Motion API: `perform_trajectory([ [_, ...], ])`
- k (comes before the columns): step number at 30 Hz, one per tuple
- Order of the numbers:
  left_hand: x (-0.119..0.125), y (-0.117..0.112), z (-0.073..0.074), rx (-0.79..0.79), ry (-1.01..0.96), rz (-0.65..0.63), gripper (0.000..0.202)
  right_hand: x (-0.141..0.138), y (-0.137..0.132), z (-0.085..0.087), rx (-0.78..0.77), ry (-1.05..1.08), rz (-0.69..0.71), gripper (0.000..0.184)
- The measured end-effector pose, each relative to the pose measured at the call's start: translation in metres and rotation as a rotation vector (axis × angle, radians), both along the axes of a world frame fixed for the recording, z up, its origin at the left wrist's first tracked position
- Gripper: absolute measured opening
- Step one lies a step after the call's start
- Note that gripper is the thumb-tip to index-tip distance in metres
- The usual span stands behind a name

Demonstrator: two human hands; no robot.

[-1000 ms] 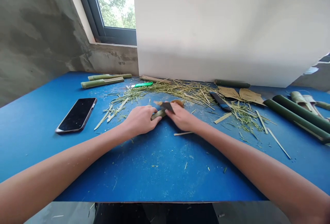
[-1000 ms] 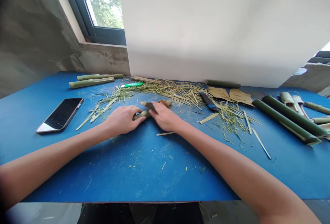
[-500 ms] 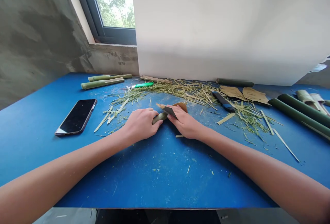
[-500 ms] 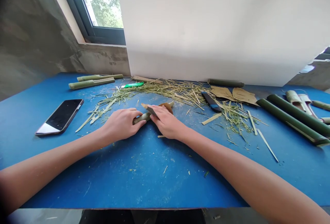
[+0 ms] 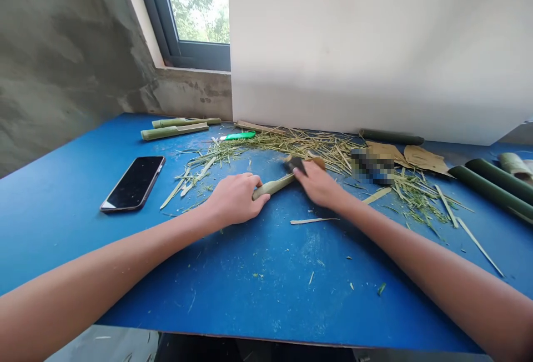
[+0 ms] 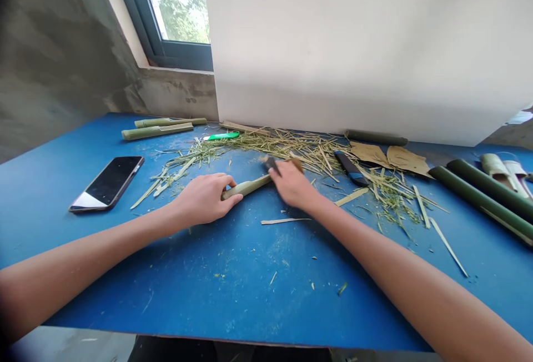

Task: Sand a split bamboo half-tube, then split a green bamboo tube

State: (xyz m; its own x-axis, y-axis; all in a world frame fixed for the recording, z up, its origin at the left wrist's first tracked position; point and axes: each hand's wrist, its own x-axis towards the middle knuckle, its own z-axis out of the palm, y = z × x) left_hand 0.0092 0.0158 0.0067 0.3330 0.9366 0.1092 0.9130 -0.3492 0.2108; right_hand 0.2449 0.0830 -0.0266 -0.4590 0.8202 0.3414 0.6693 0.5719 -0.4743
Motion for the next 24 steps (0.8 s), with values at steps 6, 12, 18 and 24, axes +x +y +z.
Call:
perform_trajectory([
  [6,0.001,-0.004,-0.001,0.035,0.029,-0.015,0.033,0.003,0.0,0.001,-0.019,-0.021,-0.008,0.045],
  [12,0.001,-0.004,-0.001,0.027,0.044,-0.019,0.032,-0.002,-0.007,0.005,-0.045,-0.046,0.189,0.042],
  [18,0.005,-0.01,-0.001,0.041,0.062,-0.047,0.026,-0.003,-0.014,0.005,-0.039,-0.043,0.14,0.043],
  [24,0.008,-0.012,-0.001,-0.023,0.052,-0.015,0.031,0.003,-0.01,0.002,-0.027,-0.03,-0.02,0.046],
])
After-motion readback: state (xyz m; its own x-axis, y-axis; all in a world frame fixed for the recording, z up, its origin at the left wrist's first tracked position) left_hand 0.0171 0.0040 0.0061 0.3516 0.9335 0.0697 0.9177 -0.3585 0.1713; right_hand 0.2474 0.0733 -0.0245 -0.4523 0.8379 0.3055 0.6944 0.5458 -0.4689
